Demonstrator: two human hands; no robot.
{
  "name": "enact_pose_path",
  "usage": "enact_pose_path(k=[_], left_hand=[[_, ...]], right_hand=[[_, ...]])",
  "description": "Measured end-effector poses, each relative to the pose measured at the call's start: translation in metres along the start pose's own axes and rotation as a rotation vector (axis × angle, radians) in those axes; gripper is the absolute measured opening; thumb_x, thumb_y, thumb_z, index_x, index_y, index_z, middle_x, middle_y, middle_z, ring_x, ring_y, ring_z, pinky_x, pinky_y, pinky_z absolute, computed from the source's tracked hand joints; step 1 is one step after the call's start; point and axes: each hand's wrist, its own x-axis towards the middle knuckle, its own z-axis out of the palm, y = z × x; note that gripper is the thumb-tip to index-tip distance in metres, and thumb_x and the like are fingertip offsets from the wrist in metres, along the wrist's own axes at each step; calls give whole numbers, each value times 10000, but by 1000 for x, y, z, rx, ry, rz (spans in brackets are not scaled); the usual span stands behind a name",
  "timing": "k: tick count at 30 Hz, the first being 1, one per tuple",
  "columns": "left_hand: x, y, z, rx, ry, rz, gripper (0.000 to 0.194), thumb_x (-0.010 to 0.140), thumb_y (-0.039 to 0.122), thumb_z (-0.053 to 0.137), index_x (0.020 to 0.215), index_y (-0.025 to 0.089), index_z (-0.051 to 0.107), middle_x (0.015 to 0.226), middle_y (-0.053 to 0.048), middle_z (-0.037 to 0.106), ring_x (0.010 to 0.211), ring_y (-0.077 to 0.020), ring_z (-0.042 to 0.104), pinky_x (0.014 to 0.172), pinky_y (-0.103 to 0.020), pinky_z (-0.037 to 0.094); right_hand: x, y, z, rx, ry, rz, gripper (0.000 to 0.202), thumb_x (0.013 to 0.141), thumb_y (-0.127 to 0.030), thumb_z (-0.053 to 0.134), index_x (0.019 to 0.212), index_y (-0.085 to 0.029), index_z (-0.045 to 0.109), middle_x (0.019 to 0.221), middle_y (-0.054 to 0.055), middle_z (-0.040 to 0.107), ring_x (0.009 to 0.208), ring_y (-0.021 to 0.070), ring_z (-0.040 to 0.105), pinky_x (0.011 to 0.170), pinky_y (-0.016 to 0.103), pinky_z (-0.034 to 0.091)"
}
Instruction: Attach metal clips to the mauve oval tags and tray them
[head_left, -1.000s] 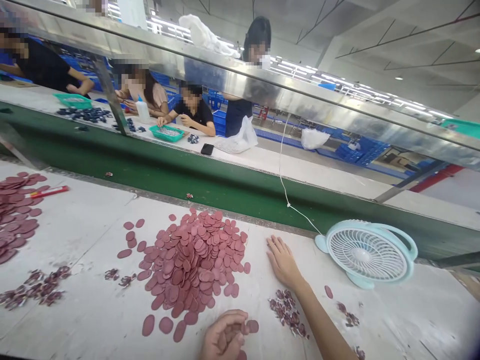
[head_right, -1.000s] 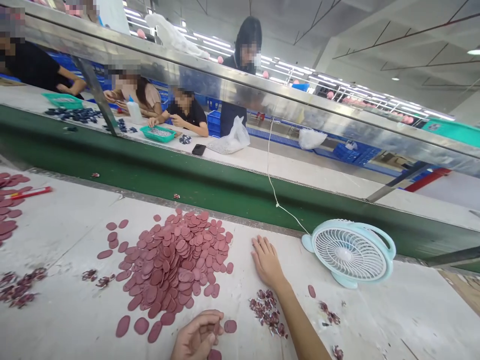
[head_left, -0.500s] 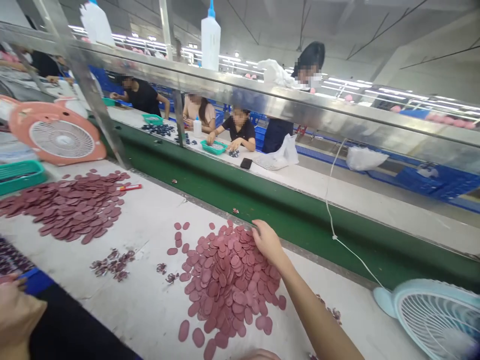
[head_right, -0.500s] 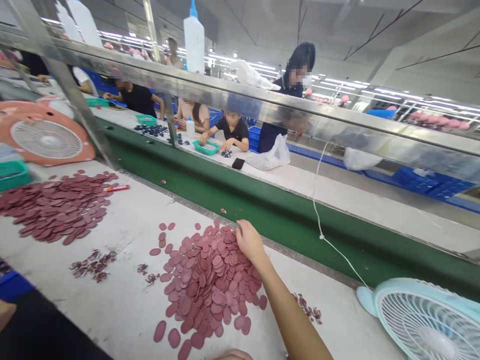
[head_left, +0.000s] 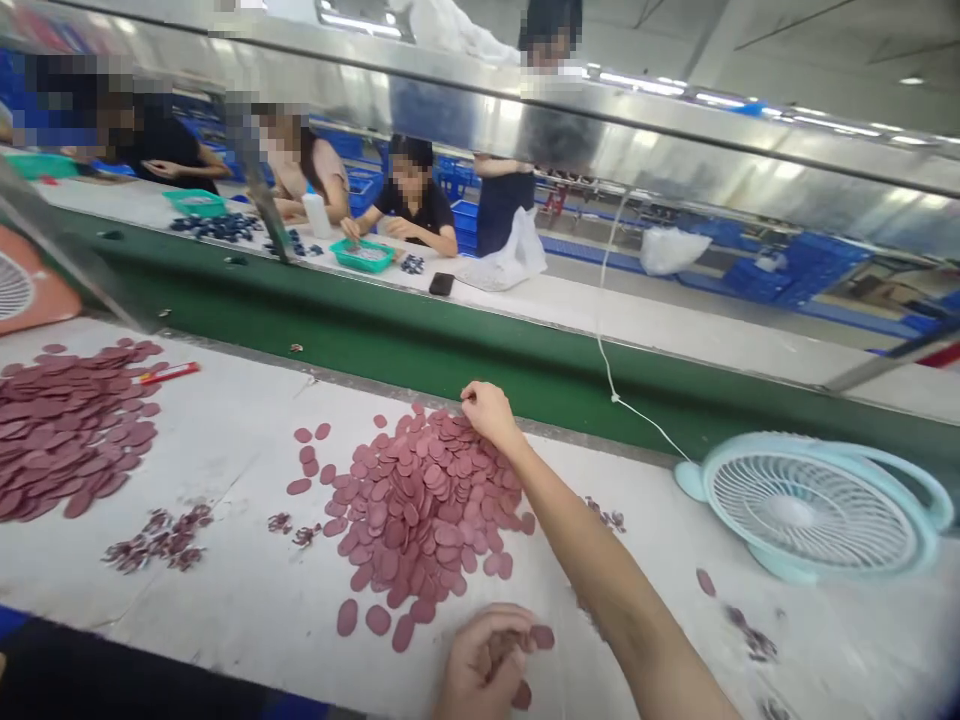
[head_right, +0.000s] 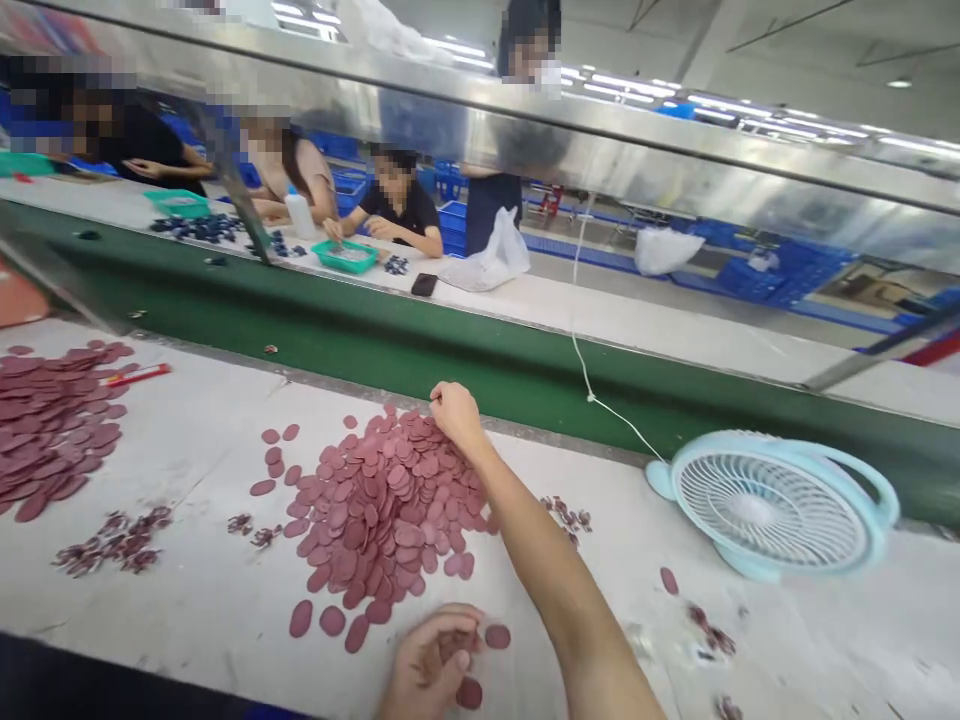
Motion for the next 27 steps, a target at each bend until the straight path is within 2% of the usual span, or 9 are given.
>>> enact_pose_path(k=[3,8,11,13,16,18,21,24,27], left_hand=[[12,-18,-2,-7,-1,23,361,782,488,785,954,171,762,1082,-137,729,810,-220,708,688,-341,589],[4,-10,-6,24,44,-3,274,839,382,751,1030,188,775,1156,-148,755,861,-237,724,677,-313,587],[1,1,0,19,132,-41,246,835,336,766,1026,180,773,1164,-142,766,850,-225,726,673,-294,584],[1,7,6,-41,192,-83,264,795,331,808,1005,175,769,1148,-139,776,840,-226,732,657,-287,584],[-1,17,16,-184,227,-173,293,761,314,841,1001,171,753,1119,-135,790,835,-217,745,649,-273,587],[-4,22,26,-258,226,-228,284,777,291,832,1014,163,741,1120,-141,791,832,-203,750,636,-254,587],[-13,22,45,-325,204,-318,273,793,265,819,1030,158,735,1128,-145,788,817,-179,754,607,-214,579],[-22,12,64,-362,163,-443,272,784,257,831,1024,163,744,1124,-146,791,819,-180,769,596,-189,574],[-31,-2,78,-390,124,-522,256,779,254,838,1003,159,759,1104,-157,799,830,-194,780,588,-181,567]], right_hand=[[-68,45,-30,100,0,80,240,970,-360,654,1103,-160,667,1108,63,686,966,207,672,865,418,569],[-197,103,-55,396,161,229,171,878,-299,734,977,-177,666,928,23,674,809,175,630,785,348,524],[-281,109,-51,662,315,305,222,905,-382,680,1044,-212,647,891,16,649,708,152,580,657,286,482],[-336,108,-42,867,330,340,289,966,-485,570,928,-207,637,718,-19,561,529,110,452,508,247,408],[-401,114,-24,1178,383,393,478,1009,-614,373,896,-216,613,663,-45,442,432,78,249,350,192,234],[-422,126,-15,1624,444,412,467,998,-634,409,1026,-224,630,714,-40,449,442,70,275,317,152,232],[-422,149,-8,2344,489,362,429,979,-560,559,1250,-229,580,826,-25,520,513,60,438,358,105,399],[-407,168,-11,2564,503,356,413,967,-474,628,1261,-194,556,785,-53,527,516,56,492,398,89,471],[-400,175,-17,2600,489,426,280,989,-387,612,1152,-161,580,694,-82,487,467,38,479,379,66,432]])
